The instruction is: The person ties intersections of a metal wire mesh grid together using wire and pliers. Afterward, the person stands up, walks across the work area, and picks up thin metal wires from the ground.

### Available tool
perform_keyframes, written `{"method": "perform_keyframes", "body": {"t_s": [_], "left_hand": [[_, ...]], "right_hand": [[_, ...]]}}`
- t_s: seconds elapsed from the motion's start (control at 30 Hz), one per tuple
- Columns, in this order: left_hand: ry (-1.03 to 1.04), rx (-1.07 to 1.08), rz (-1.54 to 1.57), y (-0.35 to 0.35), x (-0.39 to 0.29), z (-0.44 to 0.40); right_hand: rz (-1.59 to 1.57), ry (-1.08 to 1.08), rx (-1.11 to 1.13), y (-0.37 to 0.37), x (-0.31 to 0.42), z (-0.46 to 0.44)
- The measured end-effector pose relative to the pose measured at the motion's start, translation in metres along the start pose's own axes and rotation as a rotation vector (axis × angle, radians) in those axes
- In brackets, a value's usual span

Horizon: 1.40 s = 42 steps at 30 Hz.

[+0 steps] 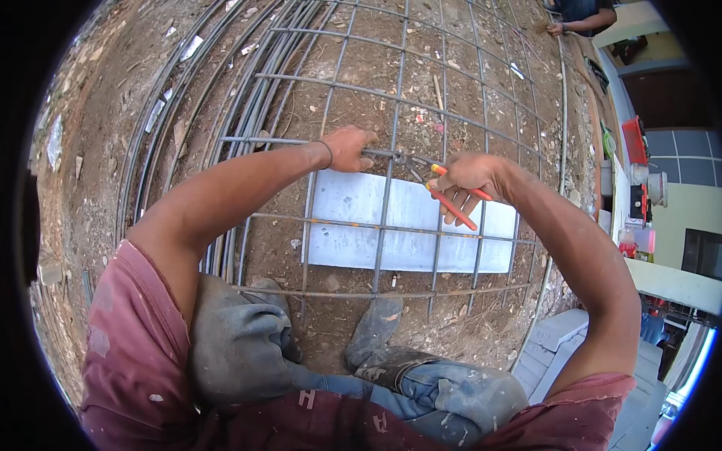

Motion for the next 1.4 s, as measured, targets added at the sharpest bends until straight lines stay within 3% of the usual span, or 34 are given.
{"method": "perform_keyframes", "body": {"t_s": [0.27, 0.43, 0.53, 0.7, 0.77, 0.8, 0.9, 0.97, 1.03, 1.1, 1.13, 1.3, 1.4], "left_hand": [[-0.187, 0.225, -0.039, -0.003, -0.004, 0.001], [-0.167, 0.192, -0.066, 0.014, -0.002, -0.005], [-0.154, 0.188, -0.053, 0.007, -0.006, 0.0], [-0.174, 0.266, 0.027, -0.007, -0.008, 0.007], [-0.16, 0.257, 0.015, -0.007, -0.009, 0.007], [-0.159, 0.26, 0.021, -0.005, -0.008, 0.005], [-0.135, 0.296, 0.037, -0.001, -0.006, 0.002], [-0.15, 0.267, 0.045, -0.001, -0.004, 0.004], [-0.134, 0.252, 0.048, 0.003, -0.003, 0.002], [-0.118, 0.244, 0.047, 0.003, -0.004, 0.005], [-0.104, 0.231, 0.044, -0.002, -0.004, 0.006], [-0.063, 0.196, 0.034, -0.003, -0.01, 0.01], [-0.036, 0.202, -0.04, -0.003, -0.008, 0.007]], "right_hand": [[-0.023, 0.159, 0.064, -0.003, 0.013, -0.004], [-0.207, 0.215, 0.091, 0.009, -0.001, -0.011], [-0.243, 0.181, -0.069, 0.031, -0.003, -0.004], [-0.309, 0.181, -0.02, 0.041, -0.002, -0.006], [0.227, 0.209, -0.114, 0.028, -0.001, -0.009], [0.228, 0.216, -0.111, 0.024, -0.006, -0.012], [1.055, -0.137, -0.424, 0.003, 0.023, -0.012], [0.836, 0.033, -0.486, 0.019, 0.016, 0.0], [0.206, 0.17, -0.279, 0.042, -0.012, -0.005], [-0.751, 0.098, 0.156, 0.08, -0.035, -0.025], [-0.835, 0.056, 0.194, 0.087, -0.044, -0.034], [-0.722, -0.117, 0.086, 0.084, -0.049, -0.038], [-0.204, -0.097, -0.277, 0.06, -0.036, -0.016]]}}
Point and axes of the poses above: each hand's wrist, its own z-axis away from the middle knuckle, its own y-axis out of the palm, x = y × z, the point moved 7 cm from there along -z, towards the middle knuckle, and after that the axes turned 7 degrees about -z, right-handed, at the moved point
